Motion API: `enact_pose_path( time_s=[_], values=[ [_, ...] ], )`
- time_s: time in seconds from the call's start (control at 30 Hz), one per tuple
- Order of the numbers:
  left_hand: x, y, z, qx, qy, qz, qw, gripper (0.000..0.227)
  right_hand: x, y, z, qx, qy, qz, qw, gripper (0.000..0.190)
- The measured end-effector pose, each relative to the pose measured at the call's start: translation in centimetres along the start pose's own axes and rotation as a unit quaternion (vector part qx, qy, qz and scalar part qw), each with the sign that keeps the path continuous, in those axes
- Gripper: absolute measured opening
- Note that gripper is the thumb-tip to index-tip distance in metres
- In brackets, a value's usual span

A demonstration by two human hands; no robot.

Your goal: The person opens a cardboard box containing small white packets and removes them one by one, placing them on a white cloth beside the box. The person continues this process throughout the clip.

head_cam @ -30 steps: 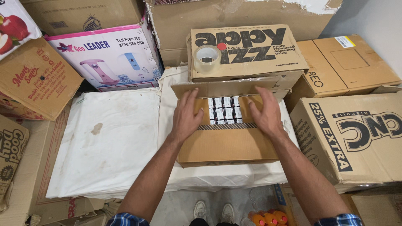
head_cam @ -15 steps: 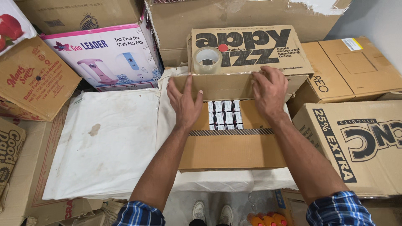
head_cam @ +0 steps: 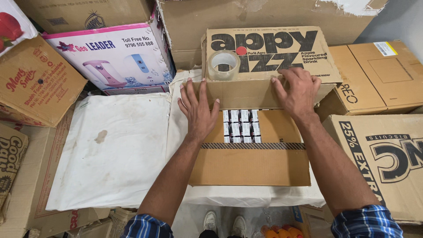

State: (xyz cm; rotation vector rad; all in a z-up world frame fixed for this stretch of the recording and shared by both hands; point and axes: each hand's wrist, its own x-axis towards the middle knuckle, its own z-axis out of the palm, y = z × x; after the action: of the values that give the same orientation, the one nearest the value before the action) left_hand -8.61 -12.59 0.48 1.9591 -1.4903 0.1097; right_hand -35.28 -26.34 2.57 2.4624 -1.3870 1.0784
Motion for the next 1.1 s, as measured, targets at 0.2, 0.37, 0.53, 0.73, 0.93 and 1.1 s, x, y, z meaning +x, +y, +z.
enact_pose_path(
  time_s=[0.2, 0.37, 0.53, 0.73, 0.93, 1.1],
  values=[
    [0.0, -0.4, 0.2, 0.0, -0.002, 0.003, 1.0, 0.076, -0.2, 1.3, -0.6, 0.038, 0.001, 0.01, 0.999, 0.021],
    [-0.1, -0.6, 0.2, -0.01, 0.001, -0.001, 1.0, 0.076, 0.6, 3.0, -1.1, 0.146, -0.048, 0.032, 0.988, 0.03],
    [-0.1, -0.7, 0.5, -0.005, 0.001, -0.004, 1.0, 0.078, 0.0, 5.7, -1.6, 0.149, -0.082, 0.105, 0.98, 0.033],
    [-0.1, -1.0, 0.8, -0.003, -0.004, -0.006, 1.0, 0.079, 0.7, 5.8, -1.6, 0.146, -0.129, 0.109, 0.975, 0.019],
    [-0.1, -1.3, 1.0, 0.027, 0.004, 0.0, 1.0, 0.083, 1.0, 5.4, -3.2, 0.114, -0.128, 0.083, 0.982, 0.027],
    [-0.1, -1.2, 1.1, 0.019, 0.007, 0.0, 1.0, 0.083, 0.6, 8.2, -1.5, 0.17, -0.171, 0.128, 0.962, 0.028]
  ],
)
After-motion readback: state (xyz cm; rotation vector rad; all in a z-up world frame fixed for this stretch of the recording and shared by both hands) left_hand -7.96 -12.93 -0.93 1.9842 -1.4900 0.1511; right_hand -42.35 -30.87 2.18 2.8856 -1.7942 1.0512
